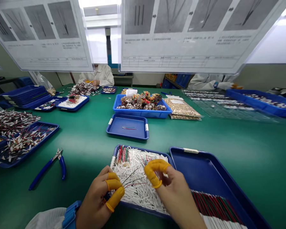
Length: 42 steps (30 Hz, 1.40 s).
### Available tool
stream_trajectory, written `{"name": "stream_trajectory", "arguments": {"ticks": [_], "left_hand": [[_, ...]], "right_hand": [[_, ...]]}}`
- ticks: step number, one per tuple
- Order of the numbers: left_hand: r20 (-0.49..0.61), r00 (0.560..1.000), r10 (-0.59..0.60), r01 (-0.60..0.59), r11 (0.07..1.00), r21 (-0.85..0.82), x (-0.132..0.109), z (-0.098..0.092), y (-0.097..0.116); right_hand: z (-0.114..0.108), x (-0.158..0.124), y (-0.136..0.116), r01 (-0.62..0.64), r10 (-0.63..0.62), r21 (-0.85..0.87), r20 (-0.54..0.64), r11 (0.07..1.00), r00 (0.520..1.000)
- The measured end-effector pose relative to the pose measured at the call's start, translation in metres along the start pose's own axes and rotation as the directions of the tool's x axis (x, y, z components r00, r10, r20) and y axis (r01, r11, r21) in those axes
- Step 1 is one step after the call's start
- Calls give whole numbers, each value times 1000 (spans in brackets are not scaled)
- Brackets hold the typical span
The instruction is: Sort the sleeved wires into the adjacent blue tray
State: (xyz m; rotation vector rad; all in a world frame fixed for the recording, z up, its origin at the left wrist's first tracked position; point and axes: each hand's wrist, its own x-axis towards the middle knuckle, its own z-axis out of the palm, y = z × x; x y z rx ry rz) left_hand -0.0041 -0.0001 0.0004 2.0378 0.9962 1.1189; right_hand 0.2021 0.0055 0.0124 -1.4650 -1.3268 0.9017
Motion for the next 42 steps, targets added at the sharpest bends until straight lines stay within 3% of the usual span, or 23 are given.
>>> {"name": "stream_trajectory", "arguments": {"ticks": [3,6,8,10,13,15,18,23,26,29,31,34,39,42], "left_hand": [[-20,1000,5,-5,1000,-9,0,0,0],[1,999,54,-54,995,-82,2,0,5],[10,997,80,-78,988,-132,3,-1,9],[2,996,86,-85,982,-171,3,-2,10],[-28,998,49,-54,982,-182,2,-3,6],[-51,999,-2,-6,990,-143,1,-3,2],[-77,996,-55,48,995,-90,0,-3,-4],[-80,997,2,-14,989,-150,2,-4,2],[-61,998,26,-38,976,-214,4,-4,10],[-67,998,16,-31,971,-237,4,-5,12],[-105,994,-21,-3,976,-219,3,-6,9],[-146,986,-82,56,983,-173,2,-6,3],[-154,982,-113,94,988,-122,1,-3,2],[-157,980,-118,102,989,-107,0,-2,2]], "right_hand": [[12,-6,-14,-3,-4,41,165,999,986],[22,-10,-17,48,-60,69,183,996,981],[21,-9,-10,97,-98,19,116,995,988],[13,-6,1,135,-138,-97,-22,986,990],[-3,-3,13,88,-126,-189,-200,978,972],[-7,-3,13,26,-43,-113,-149,993,988],[4,-9,2,-60,58,15,78,998,995],[24,-17,-17,-71,38,128,242,989,970],[15,-11,-15,0,-18,77,235,997,972],[-3,-2,-3,103,-92,-160,77,982,993],[-13,3,6,127,-120,-404,43,906,992],[-12,2,12,143,-76,-659,130,738,989],[16,-13,0,73,26,-889,95,452,995],[28,-21,-6,146,-15,-930,150,337,989]]}}
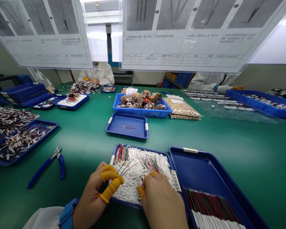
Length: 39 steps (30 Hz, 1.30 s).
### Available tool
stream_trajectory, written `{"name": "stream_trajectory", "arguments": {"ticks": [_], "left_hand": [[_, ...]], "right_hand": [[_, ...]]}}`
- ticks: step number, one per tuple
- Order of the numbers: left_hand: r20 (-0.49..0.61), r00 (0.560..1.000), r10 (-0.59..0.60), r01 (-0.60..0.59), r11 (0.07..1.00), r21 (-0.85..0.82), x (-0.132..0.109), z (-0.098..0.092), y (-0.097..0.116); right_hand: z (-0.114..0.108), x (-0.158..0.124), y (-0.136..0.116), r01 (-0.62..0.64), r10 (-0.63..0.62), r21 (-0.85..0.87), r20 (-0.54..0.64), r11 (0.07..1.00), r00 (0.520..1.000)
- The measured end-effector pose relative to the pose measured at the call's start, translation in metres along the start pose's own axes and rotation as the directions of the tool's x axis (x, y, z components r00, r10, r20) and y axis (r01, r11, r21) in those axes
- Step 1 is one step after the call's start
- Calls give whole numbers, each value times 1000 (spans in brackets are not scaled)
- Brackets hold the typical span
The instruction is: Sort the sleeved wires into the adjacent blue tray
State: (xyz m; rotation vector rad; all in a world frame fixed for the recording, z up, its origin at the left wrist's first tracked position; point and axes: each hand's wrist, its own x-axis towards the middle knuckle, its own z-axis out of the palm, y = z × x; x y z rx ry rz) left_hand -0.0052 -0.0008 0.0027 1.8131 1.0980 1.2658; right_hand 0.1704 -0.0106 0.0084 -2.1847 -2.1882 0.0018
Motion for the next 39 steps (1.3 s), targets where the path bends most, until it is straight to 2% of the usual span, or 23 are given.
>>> {"name": "stream_trajectory", "arguments": {"ticks": [2,5,7,9,10,11,12,13,15,17,19,21,23,28,39], "left_hand": [[20,1000,-9,9,1000,-1,-1,0,-1],[40,999,-36,36,999,12,-1,1,-4],[35,998,-54,53,998,29,0,1,-5],[38,997,-67,66,997,43,0,2,-7],[44,996,-74,72,996,48,0,2,-8],[51,995,-81,78,996,52,0,3,-8],[57,994,-88,85,995,55,0,3,-9],[58,994,-93,90,994,56,0,3,-10],[55,994,-96,93,994,53,0,4,-11],[58,994,-94,92,995,50,0,5,-11],[64,994,-92,89,995,50,0,5,-11],[67,994,-85,82,995,51,1,5,-10],[71,995,-72,69,996,50,1,5,-9],[68,996,-58,55,997,46,1,4,-9],[80,995,-57,52,997,63,2,3,-5]], "right_hand": [[1,-2,-3,59,-60,-49,-17,997,998],[4,-1,-1,58,-58,-35,-17,998,998],[5,1,5,14,-12,114,-15,993,1000],[7,4,10,-46,56,389,-14,920,998],[7,5,12,-67,87,563,-8,824,996],[6,7,13,-83,109,729,11,680,994],[5,8,13,-93,118,862,38,498,992],[4,9,12,-100,127,948,64,301,990],[0,9,7,-110,156,993,116,-45,981],[-4,8,1,-116,211,960,172,-253,962],[-6,6,-3,-103,262,926,208,-364,942],[-5,4,-4,-88,294,908,223,-410,930],[-3,3,-3,-76,314,906,221,-416,923],[-2,2,-2,-42,335,931,173,-364,926],[-2,2,-1,-48,321,964,134,-262,938]]}}
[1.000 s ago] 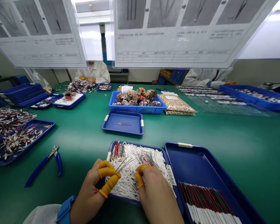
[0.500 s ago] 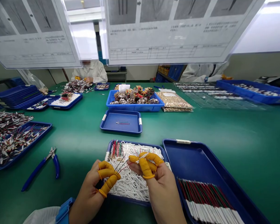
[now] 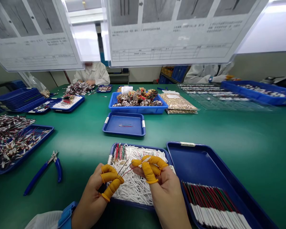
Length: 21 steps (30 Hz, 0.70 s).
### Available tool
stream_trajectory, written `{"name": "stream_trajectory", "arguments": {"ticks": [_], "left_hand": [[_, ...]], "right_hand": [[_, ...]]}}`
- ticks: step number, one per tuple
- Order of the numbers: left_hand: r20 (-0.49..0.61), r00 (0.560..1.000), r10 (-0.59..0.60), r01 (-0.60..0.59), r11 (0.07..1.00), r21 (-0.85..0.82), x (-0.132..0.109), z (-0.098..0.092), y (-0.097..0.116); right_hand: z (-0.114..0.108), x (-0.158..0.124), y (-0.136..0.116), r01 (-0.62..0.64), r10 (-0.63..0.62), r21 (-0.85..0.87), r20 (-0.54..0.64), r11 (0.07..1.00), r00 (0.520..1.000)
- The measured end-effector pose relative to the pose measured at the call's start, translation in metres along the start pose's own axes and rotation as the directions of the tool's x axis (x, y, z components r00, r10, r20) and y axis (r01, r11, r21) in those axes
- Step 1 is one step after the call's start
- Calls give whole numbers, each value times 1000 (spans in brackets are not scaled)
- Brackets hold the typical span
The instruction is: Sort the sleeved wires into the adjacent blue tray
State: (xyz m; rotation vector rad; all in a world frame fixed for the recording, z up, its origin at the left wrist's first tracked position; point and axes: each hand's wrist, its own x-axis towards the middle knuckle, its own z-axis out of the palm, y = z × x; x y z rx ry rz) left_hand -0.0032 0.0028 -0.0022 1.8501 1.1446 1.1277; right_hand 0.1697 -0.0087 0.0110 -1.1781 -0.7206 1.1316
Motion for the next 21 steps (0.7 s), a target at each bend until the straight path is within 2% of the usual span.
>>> {"name": "stream_trajectory", "arguments": {"ticks": [10,21], "left_hand": [[58,998,4,-3,1000,-7,-2,0,1],[85,996,-18,19,1000,-10,-1,-1,2]], "right_hand": [[13,-1,-11,15,-20,137,38,990,999],[13,-3,-9,-32,21,175,66,984,998]]}}
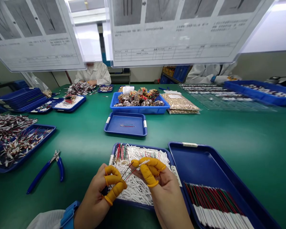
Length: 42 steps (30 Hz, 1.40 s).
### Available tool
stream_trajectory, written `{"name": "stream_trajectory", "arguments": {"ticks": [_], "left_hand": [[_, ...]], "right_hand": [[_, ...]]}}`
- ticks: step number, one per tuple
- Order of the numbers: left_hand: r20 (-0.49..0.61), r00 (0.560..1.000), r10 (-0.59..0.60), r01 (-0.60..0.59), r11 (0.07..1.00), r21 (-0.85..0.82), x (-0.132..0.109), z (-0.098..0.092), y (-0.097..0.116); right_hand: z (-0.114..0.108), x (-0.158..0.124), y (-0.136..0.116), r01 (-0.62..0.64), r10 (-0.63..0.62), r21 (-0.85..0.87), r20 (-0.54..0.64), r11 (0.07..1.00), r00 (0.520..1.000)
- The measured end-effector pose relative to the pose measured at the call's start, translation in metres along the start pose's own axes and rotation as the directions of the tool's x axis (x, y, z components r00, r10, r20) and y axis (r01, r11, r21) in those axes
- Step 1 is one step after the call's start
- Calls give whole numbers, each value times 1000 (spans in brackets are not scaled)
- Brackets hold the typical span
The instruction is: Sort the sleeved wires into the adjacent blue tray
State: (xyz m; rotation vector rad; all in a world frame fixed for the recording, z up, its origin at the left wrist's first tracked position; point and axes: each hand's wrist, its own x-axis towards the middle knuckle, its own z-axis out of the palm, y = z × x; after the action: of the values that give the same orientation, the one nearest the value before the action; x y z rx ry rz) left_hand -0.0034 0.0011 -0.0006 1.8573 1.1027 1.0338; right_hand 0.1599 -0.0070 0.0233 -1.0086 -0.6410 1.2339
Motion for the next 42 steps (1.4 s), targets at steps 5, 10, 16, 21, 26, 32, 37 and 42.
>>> {"name": "stream_trajectory", "arguments": {"ticks": [5,10,16,21,26,32,37,42], "left_hand": [[13,1000,-26,26,1000,-1,-1,0,0],[14,1000,-22,22,1000,-8,-1,0,-1],[32,999,-3,3,1000,3,0,0,1],[60,998,31,-31,999,10,0,-2,4],[58,997,43,-44,999,23,0,-3,4],[67,997,34,-35,999,23,0,-2,4],[58,998,26,-26,1000,6,0,-2,4],[49,998,31,-31,1000,-2,0,-1,3]], "right_hand": [[0,-1,0,4,-4,-8,-9,1000,1000],[0,0,0,5,-5,-2,2,1000,1000],[-1,0,1,-22,22,17,8,1000,1000],[-4,-2,2,-77,75,56,41,995,996],[-8,-2,5,-131,126,32,135,991,983],[-8,-1,4,-39,37,52,51,998,998],[-6,-2,2,-43,42,8,97,999,994],[-8,-1,-1,45,-45,29,13,999,999]]}}
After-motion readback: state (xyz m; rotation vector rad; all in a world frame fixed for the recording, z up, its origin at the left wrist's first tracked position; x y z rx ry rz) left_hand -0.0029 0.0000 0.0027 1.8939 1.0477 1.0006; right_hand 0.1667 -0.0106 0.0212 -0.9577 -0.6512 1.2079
